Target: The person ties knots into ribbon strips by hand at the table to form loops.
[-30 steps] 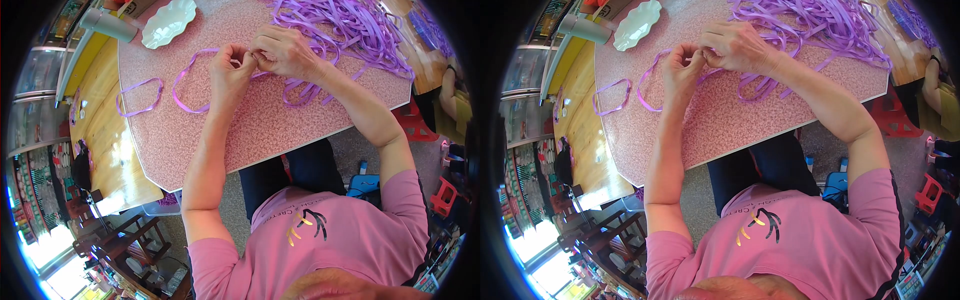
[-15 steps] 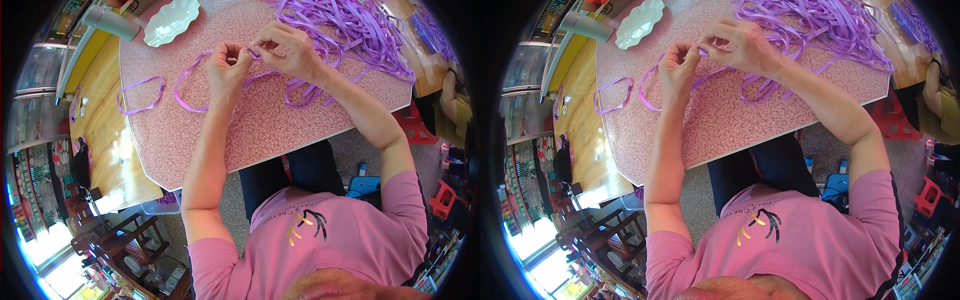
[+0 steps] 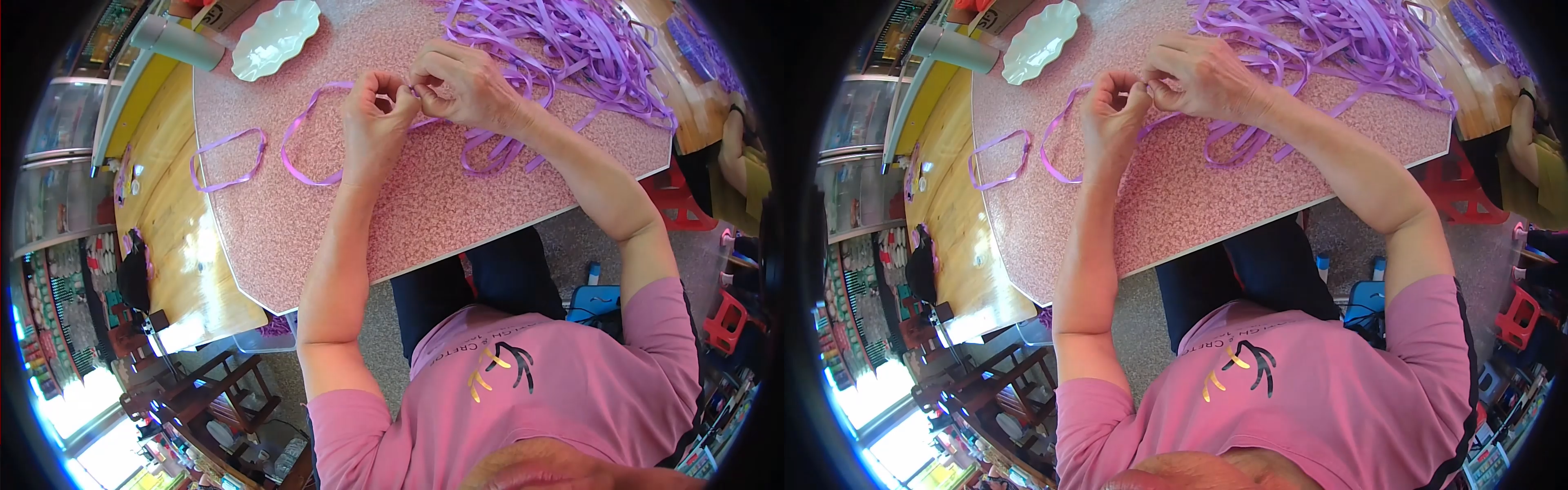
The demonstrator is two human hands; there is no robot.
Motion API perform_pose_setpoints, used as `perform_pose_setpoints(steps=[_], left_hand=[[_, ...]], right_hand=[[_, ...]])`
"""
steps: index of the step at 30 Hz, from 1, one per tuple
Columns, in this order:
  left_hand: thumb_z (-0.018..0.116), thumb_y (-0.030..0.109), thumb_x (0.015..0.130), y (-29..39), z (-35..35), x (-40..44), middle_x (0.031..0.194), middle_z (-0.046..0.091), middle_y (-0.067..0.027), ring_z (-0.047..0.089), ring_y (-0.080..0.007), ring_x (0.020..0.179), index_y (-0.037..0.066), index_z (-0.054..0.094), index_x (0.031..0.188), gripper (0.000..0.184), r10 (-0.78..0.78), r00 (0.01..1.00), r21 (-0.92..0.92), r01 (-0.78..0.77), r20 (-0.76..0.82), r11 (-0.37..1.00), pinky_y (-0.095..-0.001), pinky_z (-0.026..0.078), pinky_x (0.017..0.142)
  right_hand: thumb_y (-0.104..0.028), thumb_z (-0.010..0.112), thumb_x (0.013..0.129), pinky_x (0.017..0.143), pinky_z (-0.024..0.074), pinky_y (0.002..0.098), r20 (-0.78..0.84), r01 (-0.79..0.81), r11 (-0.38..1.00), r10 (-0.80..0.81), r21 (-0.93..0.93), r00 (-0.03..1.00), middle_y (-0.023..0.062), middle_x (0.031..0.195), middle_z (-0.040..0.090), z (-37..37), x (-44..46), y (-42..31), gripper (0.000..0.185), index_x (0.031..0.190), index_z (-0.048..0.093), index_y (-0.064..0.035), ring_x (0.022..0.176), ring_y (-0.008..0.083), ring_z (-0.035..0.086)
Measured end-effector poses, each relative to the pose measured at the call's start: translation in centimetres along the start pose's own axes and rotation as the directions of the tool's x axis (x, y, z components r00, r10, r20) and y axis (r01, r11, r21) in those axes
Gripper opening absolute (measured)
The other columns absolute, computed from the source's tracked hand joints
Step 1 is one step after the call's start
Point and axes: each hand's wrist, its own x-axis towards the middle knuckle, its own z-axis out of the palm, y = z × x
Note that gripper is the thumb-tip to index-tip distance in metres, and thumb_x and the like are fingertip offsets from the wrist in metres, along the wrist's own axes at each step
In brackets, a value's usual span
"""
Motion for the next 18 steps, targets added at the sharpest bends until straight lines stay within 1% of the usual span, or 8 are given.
perform_pose_setpoints(steps=[1, 4, 6, 11, 14, 15, 16, 18], left_hand=[[0.067, 0.007, 0.089, 0.0, 0.0, 0.0, 0.078, 0.061, 0.0022, 0.052, -0.0037, 0.068, 0.004, 0.061, 0.091, 0.007, -0.087, 0.995, -0.159, 0.092, 0.041, 0.983, -0.0215, 0.042, 0.058], [0.064, 0.007, 0.092, 0.1, -0.2, 0.0, 0.081, 0.059, 0.0044, 0.050, -0.0014, 0.069, 0.004, 0.061, 0.094, 0.006, -0.117, 0.990, -0.251, 0.133, 0.080, 0.959, -0.0188, 0.041, 0.058], [0.064, 0.007, 0.092, 0.1, -0.4, 0.1, 0.081, 0.059, 0.0043, 0.049, -0.0017, 0.068, 0.004, 0.061, 0.095, 0.006, -0.119, 0.989, -0.279, 0.139, 0.087, 0.950, -0.0187, 0.041, 0.058], [0.065, 0.008, 0.091, 0.2, -0.4, 0.1, 0.081, 0.057, 0.0047, 0.049, -0.0015, 0.068, 0.004, 0.061, 0.095, 0.006, -0.106, 0.992, -0.297, 0.120, 0.064, 0.947, -0.0179, 0.040, 0.058], [0.065, 0.009, 0.091, -0.2, -0.5, 0.2, 0.081, 0.058, 0.0037, 0.050, -0.0034, 0.069, 0.004, 0.061, 0.094, 0.007, -0.084, 0.996, -0.256, 0.091, 0.037, 0.962, -0.0195, 0.041, 0.059], [0.065, 0.010, 0.091, -0.2, -0.7, 0.1, 0.080, 0.058, 0.0030, 0.051, -0.0050, 0.069, 0.004, 0.061, 0.094, 0.008, -0.065, 0.998, -0.118, 0.068, 0.028, 0.991, -0.0211, 0.043, 0.060], [0.066, 0.011, 0.091, -0.1, -0.7, 0.2, 0.079, 0.058, 0.0023, 0.052, -0.0067, 0.068, 0.003, 0.062, 0.093, 0.009, -0.039, 0.999, 0.017, 0.038, 0.037, 0.999, -0.0227, 0.044, 0.060], [0.066, 0.012, 0.090, -1.1, -0.7, 0.5, 0.078, 0.058, 0.0007, 0.053, -0.0095, 0.070, 0.002, 0.062, 0.091, 0.011, 0.102, 0.995, 0.153, -0.104, 0.020, 0.983, -0.0256, 0.045, 0.063]], right_hand=[[0.002, 0.072, 0.074, 0.066, 0.0529, 0.0297, -0.001, -0.001, 1.000, 0.001, -0.001, 1.000, 0.0070, 0.086, 0.059, 0.0, -0.1, 0.0, 0.020, 0.088, 0.059, -0.0026, 0.075, 0.0197, 0.063], [0.003, 0.070, 0.076, 0.067, 0.0527, 0.0286, -0.003, -0.108, 0.985, 0.109, 0.138, 0.994, 0.0063, 0.086, 0.060, 0.1, -0.2, -0.2, 0.017, 0.089, 0.059, -0.0015, 0.076, 0.0164, 0.063], [0.002, 0.069, 0.079, 0.068, 0.0532, 0.0278, 0.016, -0.165, 0.970, 0.165, 0.176, 0.986, 0.0053, 0.087, 0.060, 0.0, -0.2, -0.4, 0.015, 0.090, 0.059, -0.0008, 0.076, 0.0148, 0.063], [0.002, 0.069, 0.081, 0.068, 0.0532, 0.0282, -0.020, -0.131, 0.974, 0.137, 0.184, 0.990, 0.0052, 0.088, 0.061, 0.0, 0.1, -0.5, 0.014, 0.093, 0.062, -0.0015, 0.076, 0.0159, 0.063], [0.000, 0.071, 0.081, 0.067, 0.0530, 0.0302, -0.041, -0.020, 0.996, 0.024, 0.092, 0.999, 0.0064, 0.087, 0.061, 0.1, 0.0, 0.1, 0.016, 0.094, 0.063, -0.0033, 0.076, 0.0198, 0.064], [-0.003, 0.073, 0.080, 0.066, 0.0528, 0.0315, -0.028, 0.050, 0.999, -0.050, 0.010, 0.998, 0.0071, 0.087, 0.062, 0.1, -0.2, 0.4, 0.017, 0.095, 0.064, -0.0045, 0.077, 0.0224, 0.065], [-0.003, 0.073, 0.080, 0.066, 0.0528, 0.0315, -0.043, 0.019, 1.000, -0.019, -0.015, 0.999, 0.0071, 0.087, 0.062, 0.1, -0.4, 0.4, 0.017, 0.095, 0.064, -0.0045, 0.077, 0.0224, 0.065], [-0.010, 0.074, 0.079, 0.062, 0.0518, 0.0355, -0.041, 0.068, 0.995, -0.071, -0.068, 0.997, 0.0079, 0.084, 0.061, 0.2, -0.3, 0.6, 0.016, 0.091, 0.064, -0.0063, 0.075, 0.0272, 0.064]])
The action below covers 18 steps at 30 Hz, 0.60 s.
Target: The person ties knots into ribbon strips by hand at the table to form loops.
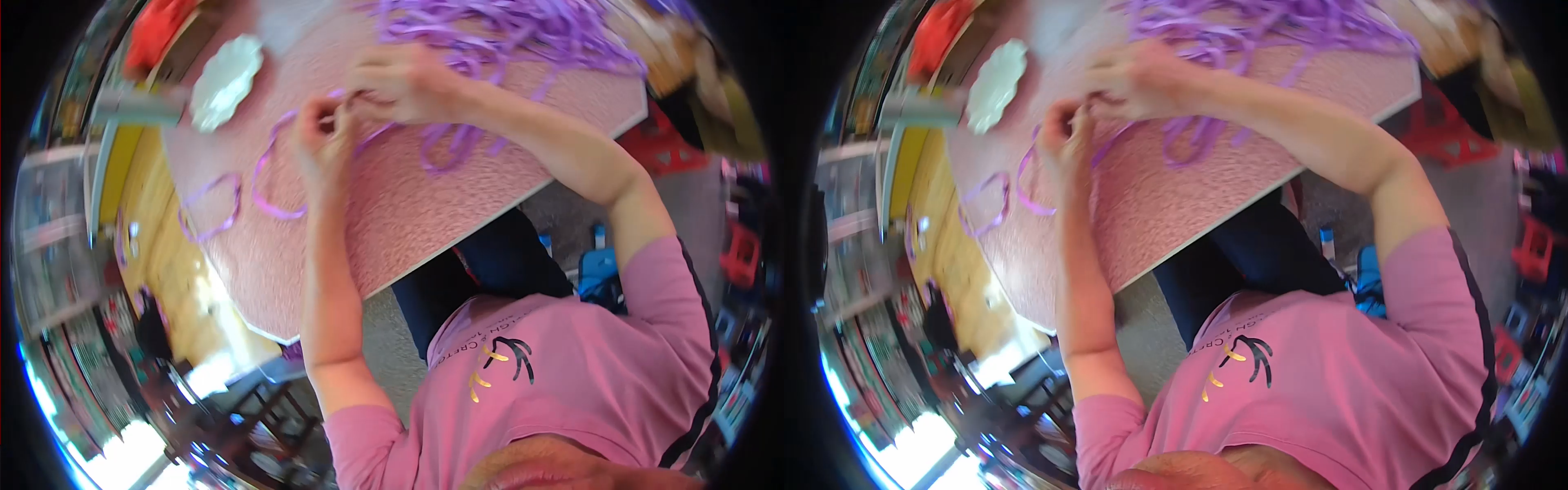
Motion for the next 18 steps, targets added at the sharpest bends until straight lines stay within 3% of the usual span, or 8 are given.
perform_pose_setpoints(steps=[4, 8, 15, 18], left_hand=[[0.062, 0.014, 0.095, -1.2, -0.7, 0.2, 0.085, 0.059, -0.0005, 0.052, -0.0091, 0.077, 0.001, 0.064, 0.096, 0.013, 0.009, 0.999, 0.190, -0.018, 0.049, 0.982, -0.0245, 0.043, 0.066], [0.060, 0.016, 0.095, -0.3, 0.0, -0.3, 0.091, 0.060, -0.0020, 0.054, -0.0117, 0.084, 0.002, 0.064, 0.101, 0.016, -0.081, 0.997, -0.072, 0.080, -0.002, 0.994, -0.0259, 0.043, 0.075], [0.062, 0.022, 0.091, 0.8, 0.4, -0.5, 0.087, 0.055, -0.0026, 0.049, -0.0142, 0.080, 0.003, 0.062, 0.097, 0.020, -0.057, 0.996, 0.006, 0.058, -0.068, 0.998, -0.0295, 0.040, 0.075], [0.062, 0.021, 0.091, 0.4, 0.6, -0.3, 0.087, 0.057, -0.0025, 0.049, -0.0133, 0.079, 0.005, 0.064, 0.097, 0.017, -0.073, 0.996, -0.073, 0.069, -0.052, 0.995, -0.0287, 0.039, 0.072]], right_hand=[[-0.023, 0.072, 0.079, 0.060, 0.0506, 0.0409, -0.058, 0.004, 1.000, -0.003, 0.002, 0.998, 0.0076, 0.079, 0.058, 0.5, -0.4, 0.2, 0.020, 0.081, 0.059, -0.0086, 0.074, 0.0279, 0.063], [-0.027, 0.069, 0.079, 0.063, 0.0524, 0.0388, -0.087, 0.089, 0.996, -0.087, 0.013, 0.992, 0.0047, 0.080, 0.061, 0.5, -0.2, -0.1, 0.017, 0.080, 0.060, -0.0122, 0.079, 0.0259, 0.064], [-0.037, 0.058, 0.088, 0.068, 0.0534, 0.0452, -0.005, -0.088, 0.994, 0.088, -0.063, 0.996, 0.0078, 0.088, 0.070, 1.8, 0.3, 0.3, 0.027, 0.085, 0.068, -0.0117, 0.081, 0.0300, 0.068], [-0.036, 0.057, 0.088, 0.068, 0.0532, 0.0459, -0.027, -0.031, 0.999, 0.030, -0.041, 0.999, 0.0095, 0.088, 0.071, 1.6, 0.4, 0.2, 0.028, 0.084, 0.067, -0.0104, 0.080, 0.0309, 0.068]])
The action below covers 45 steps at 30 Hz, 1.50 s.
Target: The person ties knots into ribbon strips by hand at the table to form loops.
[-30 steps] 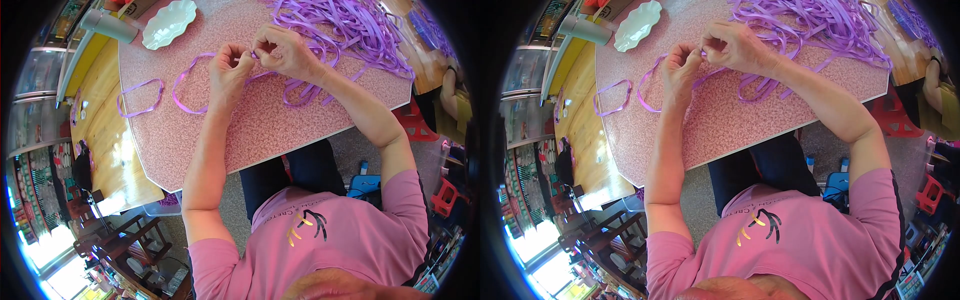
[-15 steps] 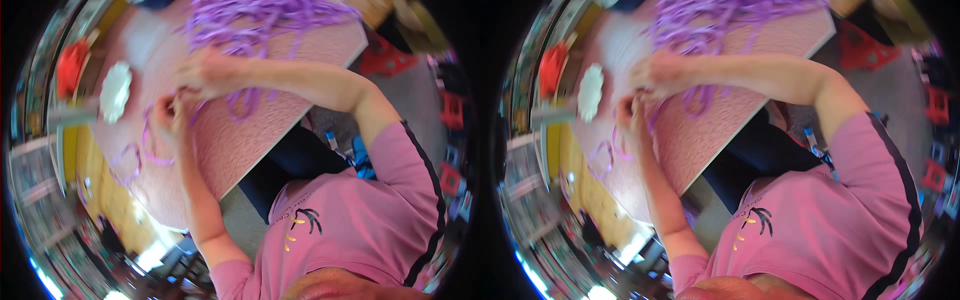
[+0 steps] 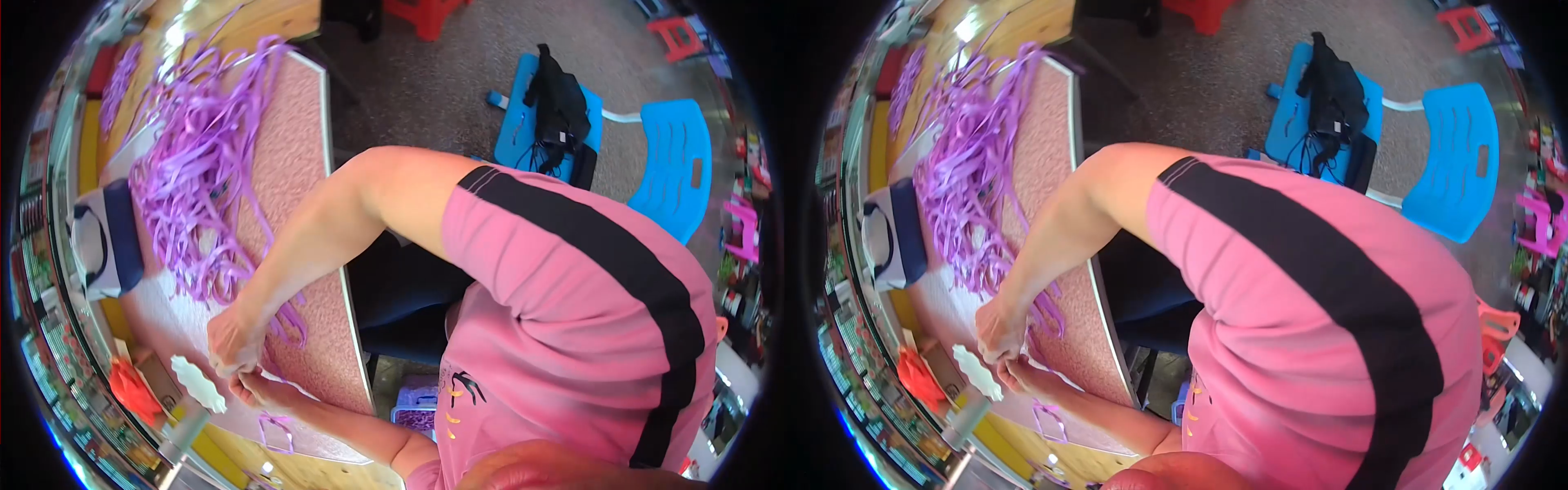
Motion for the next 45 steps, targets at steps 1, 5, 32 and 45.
perform_pose_setpoints(steps=[1, 5, 32, 45], left_hand=[[0.062, 0.021, 0.091, 0.5, 0.8, -0.2, 0.087, 0.057, -0.0025, 0.049, -0.0133, 0.079, 0.005, 0.064, 0.097, 0.017, 0.002, 1.000, 0.002, -0.002, 0.022, 1.000, -0.0287, 0.039, 0.072], [0.061, 0.017, 0.088, -0.1, 0.7, 0.5, 0.092, 0.061, -0.0035, 0.052, -0.0140, 0.082, 0.007, 0.066, 0.100, 0.016, -0.030, 1.000, -0.158, 0.031, 0.008, 0.987, -0.0279, 0.037, 0.073], [0.063, 0.016, 0.085, 0.1, 5.1, 2.1, 0.101, 0.065, -0.0108, 0.062, -0.0206, 0.090, 0.005, 0.065, 0.101, 0.020, 0.037, 0.987, -0.212, -0.003, 0.155, 0.977, -0.0329, 0.046, 0.071], [0.063, 0.012, 0.085, -2.3, 9.0, 1.8, 0.101, 0.066, -0.0134, 0.063, -0.0226, 0.091, 0.004, 0.064, 0.100, 0.017, 0.055, 0.980, -0.294, 0.003, 0.189, 0.956, -0.0350, 0.051, 0.074]], right_hand=[[-0.036, 0.058, 0.088, 0.067, 0.0527, 0.0460, 0.001, -0.012, 0.999, 0.012, 0.032, 1.000, 0.0095, 0.087, 0.071, -0.1, 0.0, 0.0, 0.027, 0.084, 0.068, -0.0107, 0.079, 0.0310, 0.068], [-0.035, 0.059, 0.087, 0.066, 0.0509, 0.0452, -0.066, -0.055, 0.981, 0.068, 0.188, 0.995, 0.0073, 0.085, 0.070, 0.3, 0.6, 0.2, 0.023, 0.082, 0.067, -0.0140, 0.079, 0.0287, 0.068], [-0.025, 0.064, 0.076, 0.062, 0.0550, 0.0467, 0.031, -0.342, 0.938, 0.341, 0.061, 0.940, 0.0140, 0.082, 0.073, 0.1, 0.3, -0.2, 0.021, 0.081, 0.072, -0.0068, 0.078, 0.0328, 0.071], [-0.023, 0.064, 0.072, 0.064, 0.0553, 0.0462, 0.092, -0.472, 0.854, 0.463, 0.218, 0.881, 0.0124, 0.081, 0.073, -0.6, 0.4, -0.4, 0.021, 0.083, 0.076, -0.0099, 0.078, 0.0313, 0.072]])
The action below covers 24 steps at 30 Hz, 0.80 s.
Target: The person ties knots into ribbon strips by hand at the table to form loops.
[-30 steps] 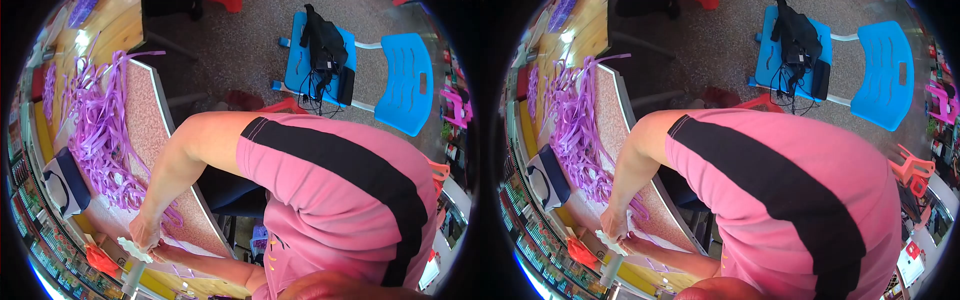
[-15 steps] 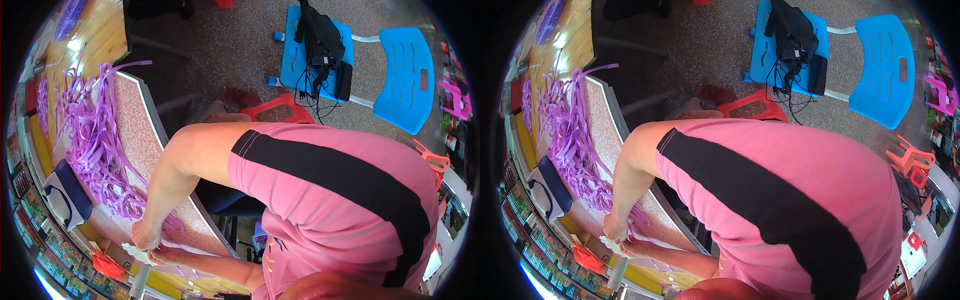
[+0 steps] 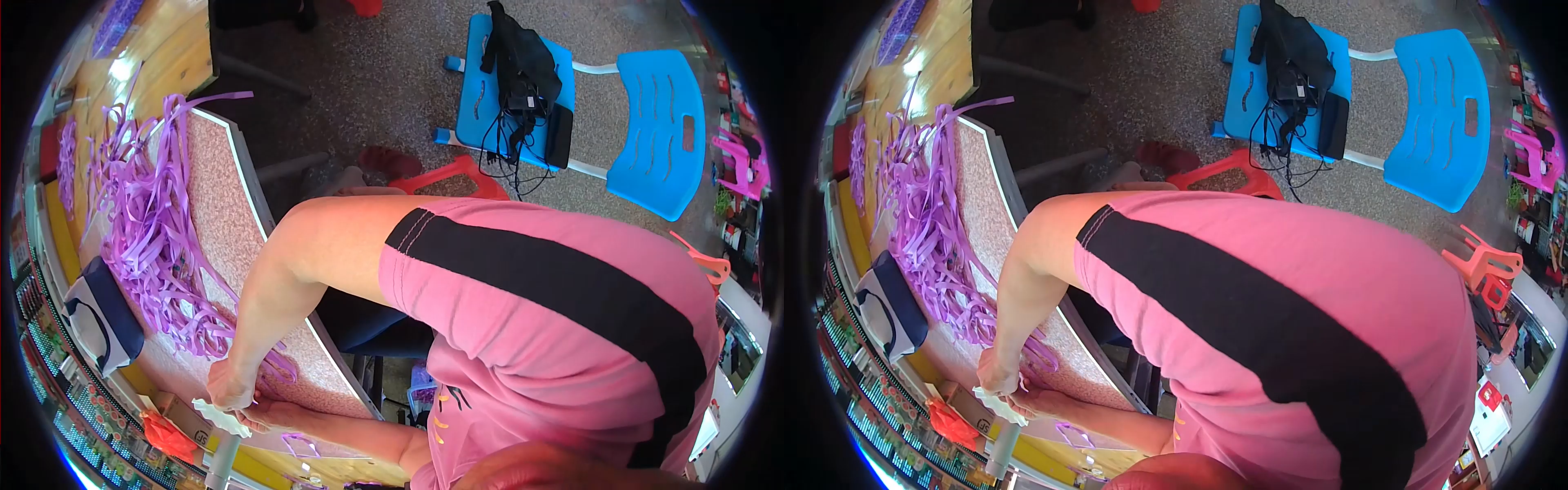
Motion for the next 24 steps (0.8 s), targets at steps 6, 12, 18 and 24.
perform_pose_setpoints(steps=[6, 12, 18, 24], left_hand=[[0.063, 0.011, 0.085, 1.7, -5.0, -1.1, 0.101, 0.066, -0.0146, 0.064, -0.0235, 0.091, 0.003, 0.063, 0.099, 0.016, 0.105, 0.979, 0.051, -0.097, -0.177, 0.994, -0.0359, 0.054, 0.076], [0.062, 0.014, 0.091, 2.6, -7.0, -1.9, 0.110, 0.063, -0.0134, 0.063, -0.0269, 0.096, 0.006, 0.059, 0.106, 0.017, -0.017, 0.966, -0.008, 0.015, -0.259, 1.000, -0.0372, 0.054, 0.078], [0.061, 0.010, 0.095, 3.9, -7.2, -2.7, 0.099, 0.063, -0.0076, 0.063, -0.0170, 0.086, 0.004, 0.054, 0.107, 0.015, -0.117, 0.962, -0.018, 0.116, -0.248, 0.993, -0.0293, 0.052, 0.075], [0.056, 0.002, 0.095, 4.6, -6.8, -2.8, 0.094, 0.065, -0.0081, 0.062, -0.0122, 0.078, 0.003, 0.054, 0.109, 0.014, -0.071, 0.980, -0.110, 0.051, -0.188, 0.993, -0.0234, 0.050, 0.068]], right_hand=[[-0.032, 0.061, 0.079, 0.069, 0.0553, 0.0468, 0.127, -0.047, 0.989, 0.029, 0.138, 0.991, 0.0147, 0.087, 0.073, 0.4, 0.9, 0.3, 0.025, 0.088, 0.076, -0.0146, 0.080, 0.0332, 0.071], [-0.029, 0.069, 0.076, 0.068, 0.0536, 0.0450, 0.100, -0.009, 0.988, -0.006, 0.152, 0.995, 0.0115, 0.084, 0.072, 0.1, 0.0, 0.8, 0.021, 0.091, 0.074, -0.0148, 0.079, 0.0319, 0.070], [-0.024, 0.069, 0.084, 0.068, 0.0539, 0.0376, 0.047, 0.003, 0.971, -0.015, 0.237, 0.999, 0.0131, 0.085, 0.073, -0.4, -0.4, 0.9, 0.021, 0.095, 0.073, -0.0068, 0.078, 0.0279, 0.071], [-0.023, 0.067, 0.090, 0.069, 0.0523, 0.0318, 0.219, -0.177, 0.907, 0.098, 0.381, 0.971, 0.0114, 0.082, 0.071, -0.9, -0.2, 0.8, 0.024, 0.097, 0.070, -0.0003, 0.077, 0.0147, 0.067]])
